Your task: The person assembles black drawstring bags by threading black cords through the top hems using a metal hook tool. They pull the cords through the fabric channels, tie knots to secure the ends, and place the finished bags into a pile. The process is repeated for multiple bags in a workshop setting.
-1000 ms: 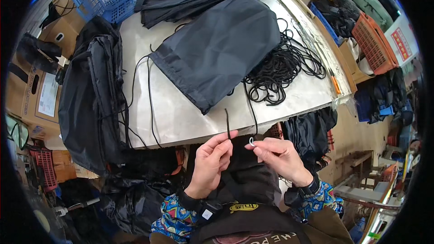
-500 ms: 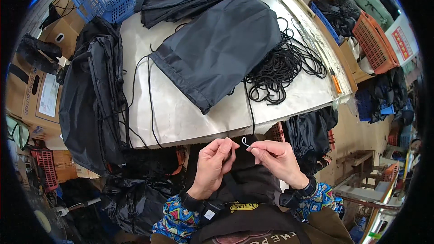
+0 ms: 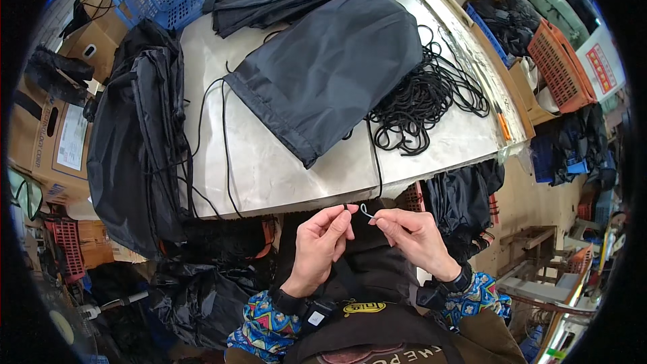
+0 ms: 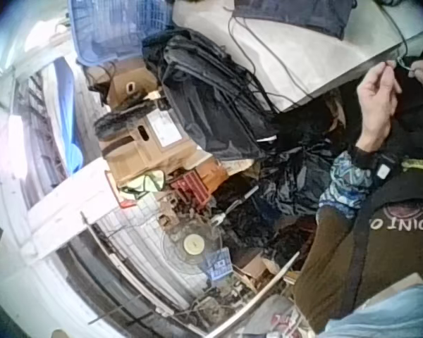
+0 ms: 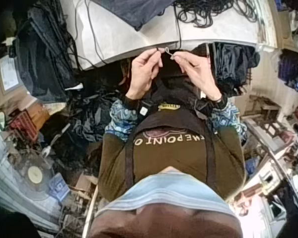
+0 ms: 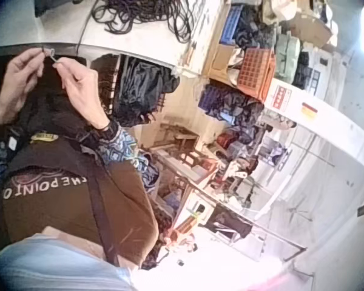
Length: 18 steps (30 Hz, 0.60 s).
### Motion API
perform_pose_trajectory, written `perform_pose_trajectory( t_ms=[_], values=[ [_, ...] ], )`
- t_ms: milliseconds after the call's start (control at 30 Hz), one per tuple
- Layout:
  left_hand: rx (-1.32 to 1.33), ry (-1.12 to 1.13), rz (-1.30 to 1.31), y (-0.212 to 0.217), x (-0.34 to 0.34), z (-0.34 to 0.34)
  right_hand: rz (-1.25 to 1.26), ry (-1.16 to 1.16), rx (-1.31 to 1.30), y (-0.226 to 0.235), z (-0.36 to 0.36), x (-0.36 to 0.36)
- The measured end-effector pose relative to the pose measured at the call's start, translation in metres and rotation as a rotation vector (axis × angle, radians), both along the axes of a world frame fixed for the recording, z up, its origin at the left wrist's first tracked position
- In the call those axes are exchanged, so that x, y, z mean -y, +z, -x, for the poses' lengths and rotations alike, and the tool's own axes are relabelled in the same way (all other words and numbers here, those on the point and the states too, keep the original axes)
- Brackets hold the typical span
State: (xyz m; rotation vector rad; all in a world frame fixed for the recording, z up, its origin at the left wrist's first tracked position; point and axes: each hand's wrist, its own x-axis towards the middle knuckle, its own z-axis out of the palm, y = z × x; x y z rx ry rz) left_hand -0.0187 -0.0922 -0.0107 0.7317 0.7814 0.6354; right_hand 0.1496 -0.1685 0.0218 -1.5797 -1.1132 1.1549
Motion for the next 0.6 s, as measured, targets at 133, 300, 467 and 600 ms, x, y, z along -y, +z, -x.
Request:
perform_pose_trajectory(
  t_ms=[133, 300, 467, 600],
  values=[
    [-0.057, -0.020, -0.094, -0.001, 0.005, 0.005, 0.042, 0.018, -0.038, 0.002, 0.001, -0.001],
    [-0.187, -0.038, -0.424, -0.003, 0.007, 0.002, 0.067, 0.040, -0.073, 0.000, 0.003, -0.001],
    [-0.345, -0.017, -0.857, -0.011, 0.003, 0.003, 0.085, 0.107, -0.049, -0.001, 0.001, -0.001],
    [-0.134, -0.127, -0.300, 0.003, 0.005, 0.008, 0.081, 0.126, -0.019, 0.003, -0.003, -0.004]
  ],
)
